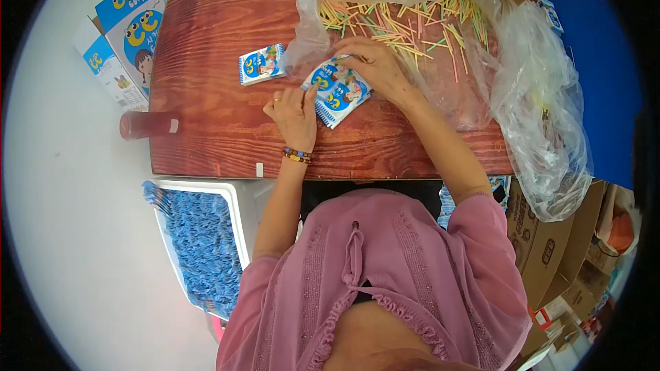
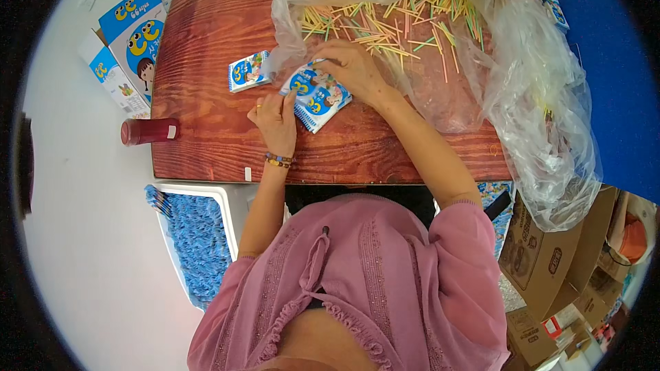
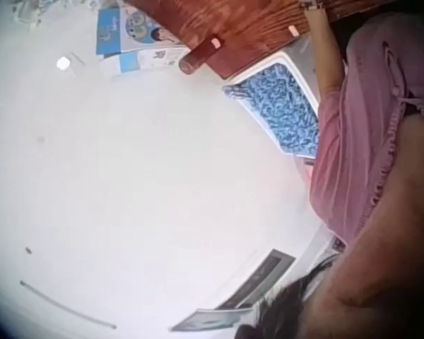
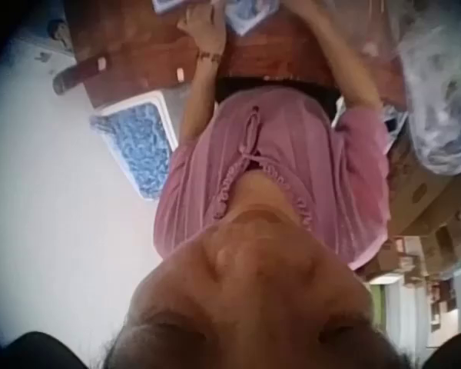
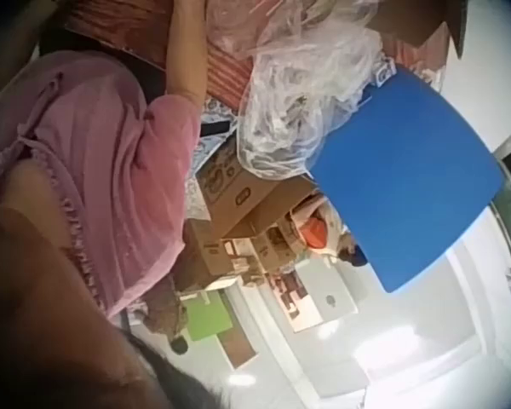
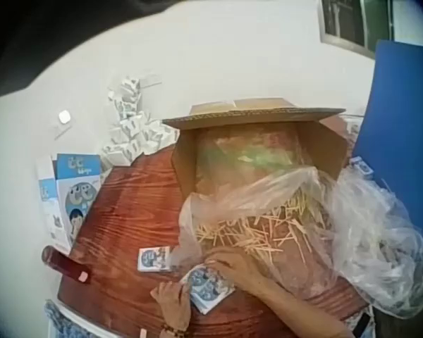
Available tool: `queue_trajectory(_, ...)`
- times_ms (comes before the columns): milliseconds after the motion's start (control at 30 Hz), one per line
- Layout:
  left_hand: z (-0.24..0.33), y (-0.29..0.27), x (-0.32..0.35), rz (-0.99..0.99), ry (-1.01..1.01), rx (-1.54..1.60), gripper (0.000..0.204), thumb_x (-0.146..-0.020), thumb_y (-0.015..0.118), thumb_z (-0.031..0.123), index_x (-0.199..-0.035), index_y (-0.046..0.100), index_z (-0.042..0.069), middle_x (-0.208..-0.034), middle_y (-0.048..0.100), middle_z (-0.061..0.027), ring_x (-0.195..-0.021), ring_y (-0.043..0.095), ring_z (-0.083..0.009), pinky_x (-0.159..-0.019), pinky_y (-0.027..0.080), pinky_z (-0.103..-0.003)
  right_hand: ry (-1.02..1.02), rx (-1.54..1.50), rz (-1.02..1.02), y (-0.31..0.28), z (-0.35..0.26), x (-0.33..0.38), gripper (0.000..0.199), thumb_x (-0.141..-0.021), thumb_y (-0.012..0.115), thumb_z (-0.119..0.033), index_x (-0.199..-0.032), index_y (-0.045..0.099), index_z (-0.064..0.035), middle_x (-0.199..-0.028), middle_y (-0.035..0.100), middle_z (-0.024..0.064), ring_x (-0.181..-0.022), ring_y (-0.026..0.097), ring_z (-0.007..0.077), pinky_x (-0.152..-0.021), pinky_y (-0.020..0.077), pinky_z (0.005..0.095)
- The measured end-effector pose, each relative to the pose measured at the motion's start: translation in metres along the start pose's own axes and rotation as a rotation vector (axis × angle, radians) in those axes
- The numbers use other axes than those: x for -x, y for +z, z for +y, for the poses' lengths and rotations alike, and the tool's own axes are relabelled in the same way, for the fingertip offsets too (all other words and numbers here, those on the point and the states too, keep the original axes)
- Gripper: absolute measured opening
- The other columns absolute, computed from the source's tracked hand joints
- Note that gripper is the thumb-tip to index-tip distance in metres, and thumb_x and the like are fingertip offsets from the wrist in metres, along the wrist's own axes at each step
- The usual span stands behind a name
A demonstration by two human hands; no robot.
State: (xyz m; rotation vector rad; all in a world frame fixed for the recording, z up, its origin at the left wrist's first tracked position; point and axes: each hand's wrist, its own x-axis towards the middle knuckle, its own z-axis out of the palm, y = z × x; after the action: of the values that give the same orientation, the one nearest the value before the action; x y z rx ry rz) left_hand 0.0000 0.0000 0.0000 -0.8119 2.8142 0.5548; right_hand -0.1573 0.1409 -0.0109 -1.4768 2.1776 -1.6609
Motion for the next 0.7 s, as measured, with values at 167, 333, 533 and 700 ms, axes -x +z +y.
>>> queue_trajectory(167,0.015,0.005,0.001,0.358,0.197,1.246,0.036,-0.086,0.067,0.012,-0.118,0.056,0.001,-0.110,0.062,-0.0064,-0.099,0.057,-0.0122,-0.088,0.044,-0.031,0.472,-0.550,-0.053,-0.021,-0.029,0.005,0.009,-0.086,0.065,-0.009,-0.091,0.067,-0.0024,-0.085,0.064,-0.0009,-0.077,0.057,0.0039,-0.068,0.0460,0.0198)
queue_trajectory(333,0.031,-0.004,0.014,0.176,0.188,1.661,0.020,-0.087,0.064,0.005,-0.106,0.063,-0.002,-0.093,0.067,-0.0044,-0.078,0.061,-0.0062,-0.068,0.050,-0.020,0.534,-0.687,-0.006,-0.016,-0.048,0.025,0.012,-0.086,0.065,-0.009,-0.096,0.065,-0.0015,-0.085,0.065,0.0003,-0.077,0.058,0.0050,-0.068,0.0464,0.0214)
queue_trajectory(533,0.032,-0.003,0.028,0.098,0.076,1.675,0.013,-0.088,0.063,0.006,-0.099,0.065,-0.002,-0.087,0.067,-0.0032,-0.072,0.060,-0.0052,-0.063,0.049,-0.019,0.613,-0.817,-0.054,-0.017,-0.048,0.040,0.013,-0.087,0.065,-0.008,-0.097,0.065,-0.0018,-0.085,0.065,-0.0006,-0.078,0.058,0.0044,-0.069,0.0464,0.0212)
queue_trajectory(700,0.026,0.005,0.030,0.074,0.064,1.632,0.015,-0.088,0.062,0.003,-0.101,0.064,-0.003,-0.094,0.068,-0.0073,-0.080,0.064,-0.0097,-0.069,0.051,-0.023,0.583,-0.710,-0.051,-0.014,-0.051,0.046,0.011,-0.087,0.065,-0.009,-0.095,0.066,-0.0017,-0.084,0.064,-0.0016,-0.077,0.056,0.0032,-0.068,0.0459,0.0205)
